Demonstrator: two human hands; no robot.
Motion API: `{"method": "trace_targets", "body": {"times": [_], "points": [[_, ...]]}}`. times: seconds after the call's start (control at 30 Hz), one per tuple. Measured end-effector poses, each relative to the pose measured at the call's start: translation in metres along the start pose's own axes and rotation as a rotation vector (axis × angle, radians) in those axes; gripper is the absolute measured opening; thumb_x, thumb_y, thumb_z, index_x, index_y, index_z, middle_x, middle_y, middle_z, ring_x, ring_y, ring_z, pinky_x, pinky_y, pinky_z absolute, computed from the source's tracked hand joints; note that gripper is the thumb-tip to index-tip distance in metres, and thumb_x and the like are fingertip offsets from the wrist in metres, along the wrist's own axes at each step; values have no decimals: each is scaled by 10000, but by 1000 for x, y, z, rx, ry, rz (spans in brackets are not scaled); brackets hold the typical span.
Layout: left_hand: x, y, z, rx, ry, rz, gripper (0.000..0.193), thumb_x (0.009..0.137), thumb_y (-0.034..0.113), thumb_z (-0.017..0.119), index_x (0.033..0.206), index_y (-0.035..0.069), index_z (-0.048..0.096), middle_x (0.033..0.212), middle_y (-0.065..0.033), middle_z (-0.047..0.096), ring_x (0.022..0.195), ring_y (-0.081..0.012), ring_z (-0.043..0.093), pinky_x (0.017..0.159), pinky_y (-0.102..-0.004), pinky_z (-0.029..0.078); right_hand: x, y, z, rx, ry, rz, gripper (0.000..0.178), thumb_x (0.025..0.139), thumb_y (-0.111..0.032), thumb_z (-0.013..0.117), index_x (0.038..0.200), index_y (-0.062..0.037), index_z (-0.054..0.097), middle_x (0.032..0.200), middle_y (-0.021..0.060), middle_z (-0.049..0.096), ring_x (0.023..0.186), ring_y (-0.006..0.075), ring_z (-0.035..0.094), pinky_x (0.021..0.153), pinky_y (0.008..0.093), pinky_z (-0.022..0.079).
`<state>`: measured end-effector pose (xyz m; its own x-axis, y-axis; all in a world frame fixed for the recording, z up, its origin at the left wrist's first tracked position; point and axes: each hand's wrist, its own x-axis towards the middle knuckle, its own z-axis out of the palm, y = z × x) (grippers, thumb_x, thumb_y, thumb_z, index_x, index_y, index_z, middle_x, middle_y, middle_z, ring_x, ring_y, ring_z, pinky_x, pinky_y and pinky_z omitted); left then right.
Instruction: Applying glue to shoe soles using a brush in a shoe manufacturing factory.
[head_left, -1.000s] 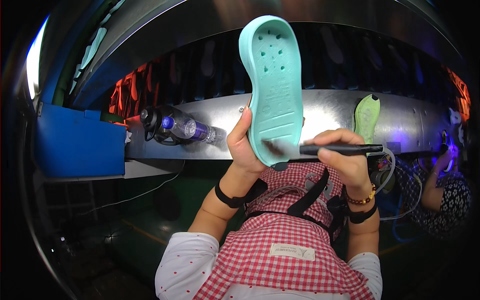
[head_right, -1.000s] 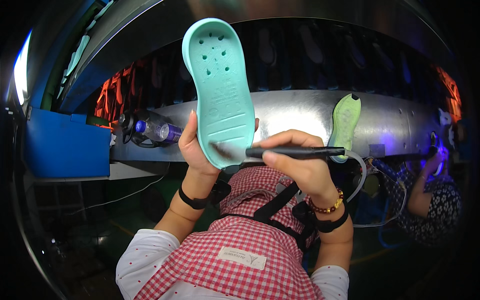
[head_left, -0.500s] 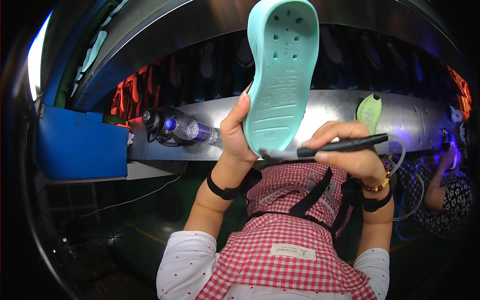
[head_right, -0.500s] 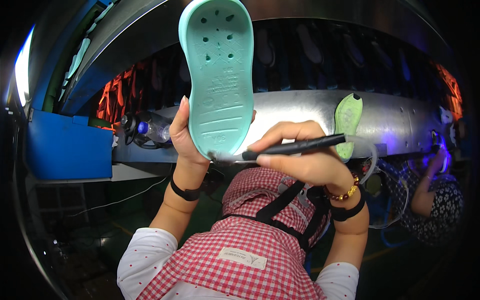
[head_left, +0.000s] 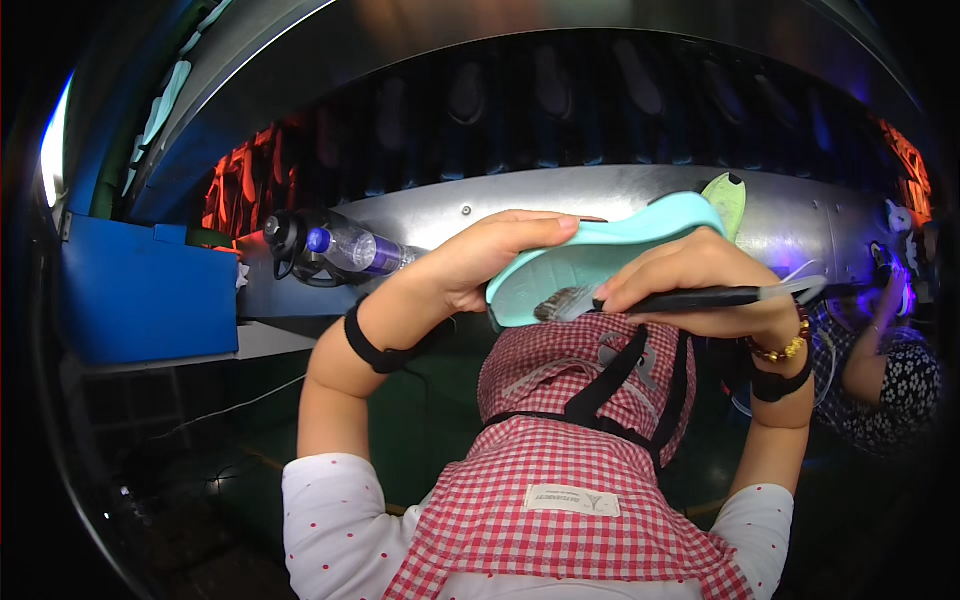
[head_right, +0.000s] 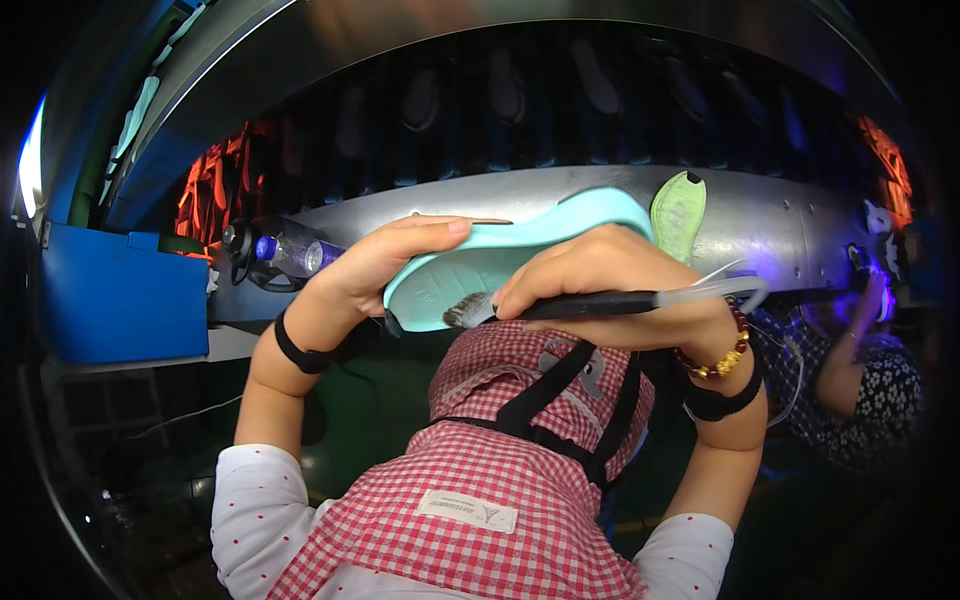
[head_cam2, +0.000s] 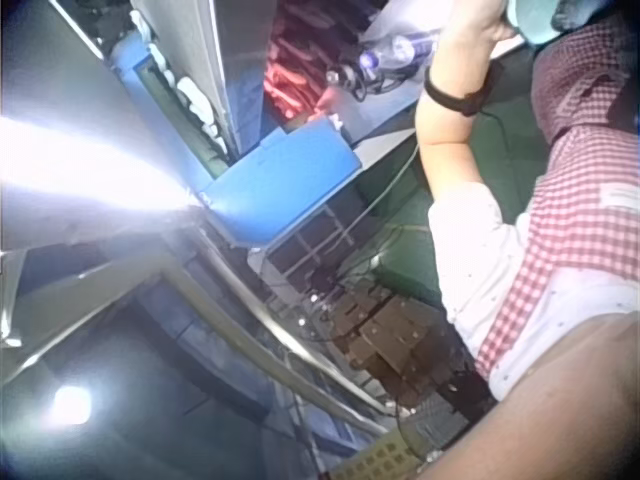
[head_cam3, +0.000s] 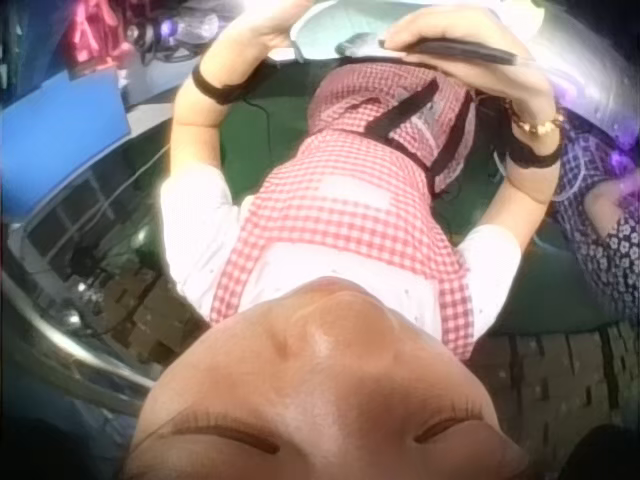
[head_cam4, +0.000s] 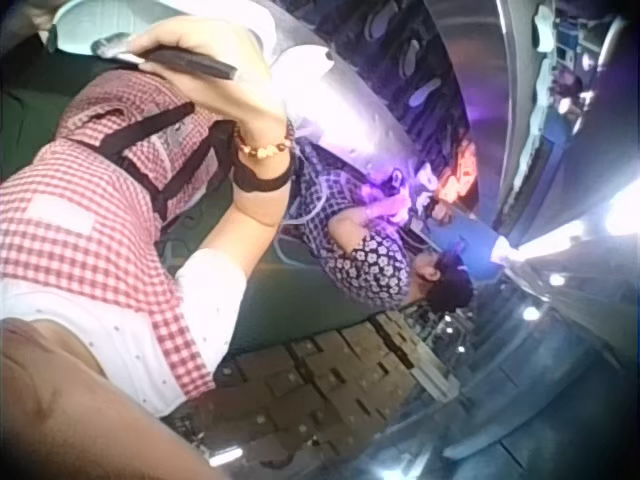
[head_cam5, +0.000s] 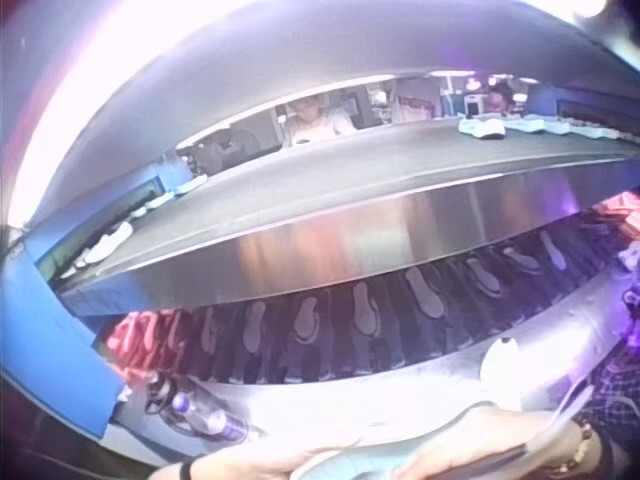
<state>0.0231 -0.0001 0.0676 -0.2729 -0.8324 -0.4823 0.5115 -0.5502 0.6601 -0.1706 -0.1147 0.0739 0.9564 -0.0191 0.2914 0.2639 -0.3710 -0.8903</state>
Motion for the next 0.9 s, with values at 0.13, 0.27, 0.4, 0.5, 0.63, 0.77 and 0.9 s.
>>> {"method": "trace_targets", "body": {"times": [0.13, 0.27, 0.4, 0.5, 0.63, 0.77, 0.9], "points": [[-2, -4, -7, 69, 46, -42, 405, 866, 232, 493, 1179, -25, 464, 1082, -149, 549, 921, -184, 576, 782, -276, 484, -1, -19, -5, -258, -238, 108, 188, 687, -35, 613, 875, -29, 612, 866, 93, 638, 805, 257, 611, 701, 312, 478], [-5, -1, -7, 99, 47, -6, 413, 866, 234, 494, 1190, -20, 456, 1073, -138, 555, 905, -165, 580, 764, -263, 487, -8, -5, -15, -212, -24, 82, 180, 684, -44, 610, 863, -38, 616, 857, 98, 636, 805, 258, 608, 698, 315, 475], [-5, -5, -21, 50, 89, 49, 438, 851, 220, 513, 1198, -36, 431, 1098, -167, 534, 907, -192, 589, 771, -291, 497, -15, -6, -23, -354, -144, 224, 186, 687, -41, 630, 873, -30, 624, 858, 107, 639, 801, 244, 619, 681, 309, 483], [2, -21, -23, -166, 84, 101, 458, 870, 243, 458, 1219, -45, 389, 1107, -186, 525, 918, -221, 587, 780, -308, 499, -18, -5, -15, 48, 206, 253, 197, 714, -35, 651, 908, -11, 633, 811, 73, 645, 698, 140, 612, 582, 246, 475], [22, -46, -21, -541, -58, 135, 509, 878, 333, 386, 1224, -40, 369, 1174, -226, 466, 1009, -341, 529, 850, -519, 429, -10, 16, 10, 309, 426, 462, 177, 725, -35, 645, 901, -12, 636, 716, 27, 600, 510, 34, 498, 439, 155, 407], [25, -72, -22, -747, -62, 142, 503, 882, 342, 372, 1230, -21, 369, 1195, -211, 456, 1028, -358, 514, 851, -547, 415, -29, 46, -11, 100, 831, 373, 140, 751, -23, 606, 887, 4, 625, 733, 49, 600, 514, 51, 499, 429, 162, 383], [36, -74, -15, -620, -13, 230, 432, 893, 306, 387, 1213, 16, 388, 1091, -161, 528, 978, -267, 554, 773, -458, 491, -18, 55, 43, -298, 1017, 234, 160, 726, 10, 613, 885, 11, 622, 757, 78, 616, 596, 71, 538, 448, 170, 390]]}}
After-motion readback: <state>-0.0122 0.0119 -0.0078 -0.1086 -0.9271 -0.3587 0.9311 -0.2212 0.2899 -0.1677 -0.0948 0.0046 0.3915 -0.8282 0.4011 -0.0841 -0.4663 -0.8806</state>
